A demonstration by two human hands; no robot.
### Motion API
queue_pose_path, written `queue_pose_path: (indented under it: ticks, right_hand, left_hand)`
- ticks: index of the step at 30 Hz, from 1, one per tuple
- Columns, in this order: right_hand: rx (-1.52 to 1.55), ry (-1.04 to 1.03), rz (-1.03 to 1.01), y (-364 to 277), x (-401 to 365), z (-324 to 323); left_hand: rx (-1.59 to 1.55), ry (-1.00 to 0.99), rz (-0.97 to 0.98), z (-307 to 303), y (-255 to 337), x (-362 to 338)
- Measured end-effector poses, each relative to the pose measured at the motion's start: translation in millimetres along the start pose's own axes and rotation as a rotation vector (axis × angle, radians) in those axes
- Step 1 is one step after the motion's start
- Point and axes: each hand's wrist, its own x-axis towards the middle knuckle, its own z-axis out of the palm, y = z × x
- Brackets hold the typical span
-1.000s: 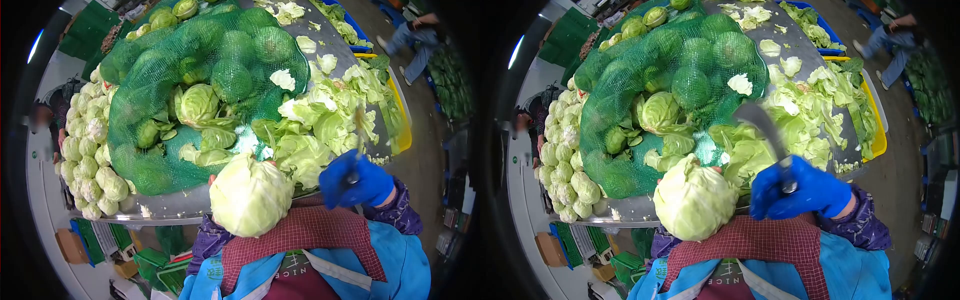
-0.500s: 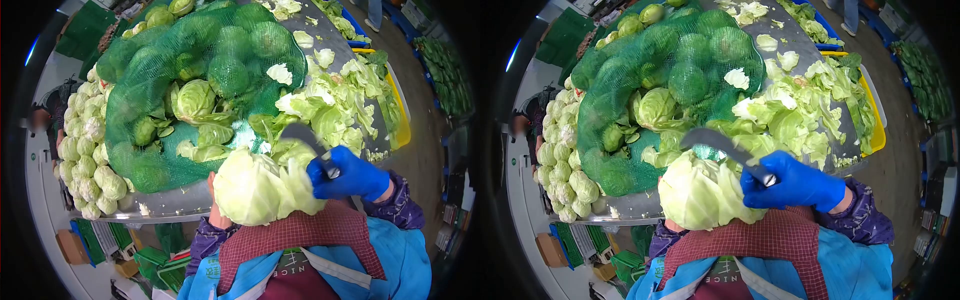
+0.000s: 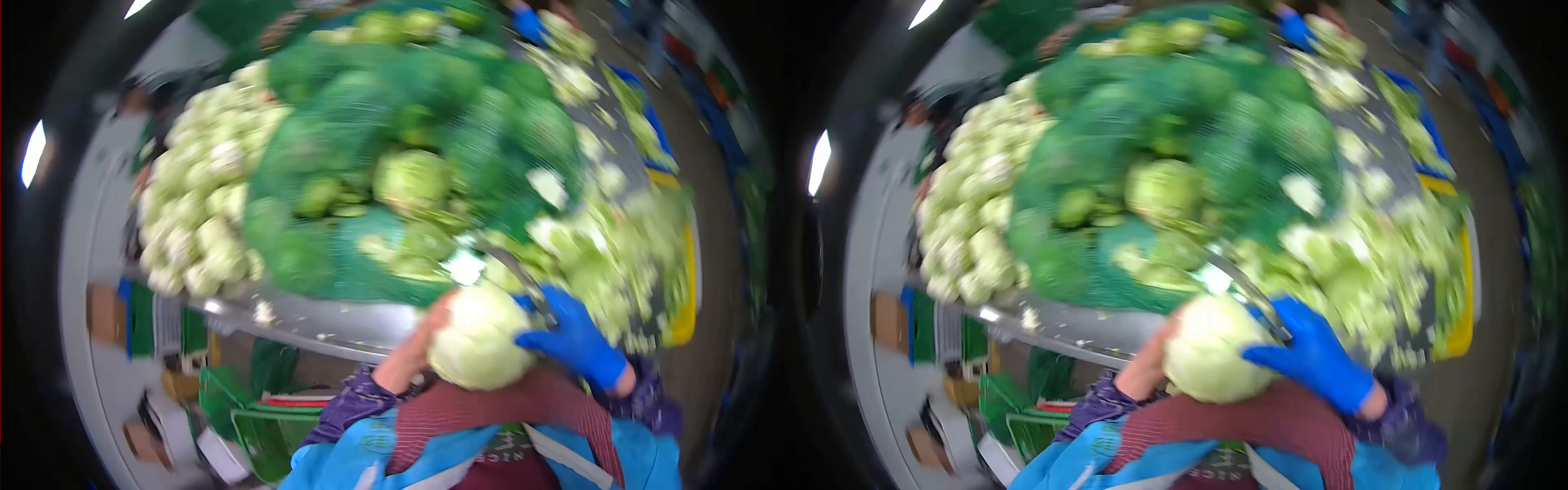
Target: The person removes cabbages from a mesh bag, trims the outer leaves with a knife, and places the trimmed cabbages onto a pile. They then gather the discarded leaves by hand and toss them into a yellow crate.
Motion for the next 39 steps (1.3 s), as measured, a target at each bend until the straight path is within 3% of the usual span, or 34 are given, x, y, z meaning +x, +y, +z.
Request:
queue_pose_path:
  ticks: [4, 5, 7, 11, 15, 17, 18, 19, 20, 21, 22, 23, 25, 28, 30, 31, 33, 35, 36, 37, 39]
  right_hand:
    - [0.394, -0.090, 0.240, 12.0, -9.0, -1.6]
    - [0.415, -0.080, 0.427, 6.7, -8.5, -4.7]
    - [0.417, -0.084, 0.457, -1.6, -6.8, -7.1]
    - [0.404, -0.011, 0.445, -6.6, -14.8, -11.8]
    - [0.508, 0.022, 0.345, 5.1, -23.6, -44.3]
    - [0.566, 0.235, 0.294, 7.3, -13.2, -47.8]
    - [0.595, 0.261, 0.259, -8.4, -3.6, -46.9]
    - [0.357, 0.214, 0.302, -0.7, 0.5, -51.8]
    - [0.317, 0.131, 0.064, 2.2, 6.5, -40.4]
    - [0.450, -0.066, 0.140, -11.4, 11.0, -35.0]
    - [0.425, -0.117, -0.165, 12.0, 18.1, -16.9]
    - [0.427, -0.211, -0.009, -1.3, 23.0, -9.3]
    - [0.575, -0.255, 0.097, -9.8, 28.4, 8.8]
    - [0.540, -0.191, 0.032, -7.0, 28.5, 20.6]
    - [0.494, -0.109, 0.225, -11.9, 23.1, 16.2]
    - [0.494, -0.119, 0.221, -21.4, 20.4, 6.1]
    - [0.411, -0.415, -0.087, -43.1, 10.6, -21.4]
    - [0.761, -0.310, -0.087, -39.8, 2.7, -30.9]
    - [0.601, -0.308, 0.172, -46.6, 7.7, -46.1]
    - [0.569, -0.227, 0.114, -31.2, 17.0, -44.0]
    - [0.117, -0.048, -0.080, 13.1, 26.6, -31.5]
  left_hand:
    - [0.075, -0.069, -0.033, 7.3, -1.7, -2.0]
    - [0.079, -0.154, -0.004, 8.1, 1.1, 0.8]
    - [0.115, -0.200, -0.006, 10.1, 5.6, 1.2]
    - [0.128, -0.156, 0.028, -4.2, -13.0, 3.9]
    - [-0.225, 0.096, 0.049, -6.6, -19.1, -9.1]
    - [-0.401, 0.173, 0.039, -5.4, -13.0, -6.0]
    - [-0.325, 0.241, 0.109, 5.0, -4.8, -11.6]
    - [-0.513, -0.049, 0.199, -17.1, -10.1, -7.3]
    - [-0.436, 0.061, 0.242, -6.6, -0.2, -8.7]
    - [-0.501, -0.027, 0.273, -5.7, 6.3, -11.4]
    - [-0.453, -0.031, 0.307, -3.7, 12.4, -12.7]
    - [-0.441, -0.049, 0.270, -2.9, 15.7, -12.2]
    - [-0.212, 0.230, 0.340, 2.0, 17.4, -13.4]
    - [-0.176, 0.256, 0.335, 10.4, 21.8, -12.3]
    - [-0.197, 0.282, 0.348, 12.7, 22.2, -12.0]
    - [-0.190, 0.301, 0.362, 13.0, 23.6, -10.1]
    - [-0.187, 0.336, 0.385, 15.6, 26.9, -6.3]
    - [-0.317, 0.409, 0.383, 19.9, 33.4, -3.8]
    - [-0.416, 0.281, 0.400, 10.6, 33.4, -3.1]
    - [-0.404, 0.285, 0.445, 9.3, 40.0, -2.8]
    - [-0.446, 0.226, 0.530, 9.4, 62.8, -5.2]
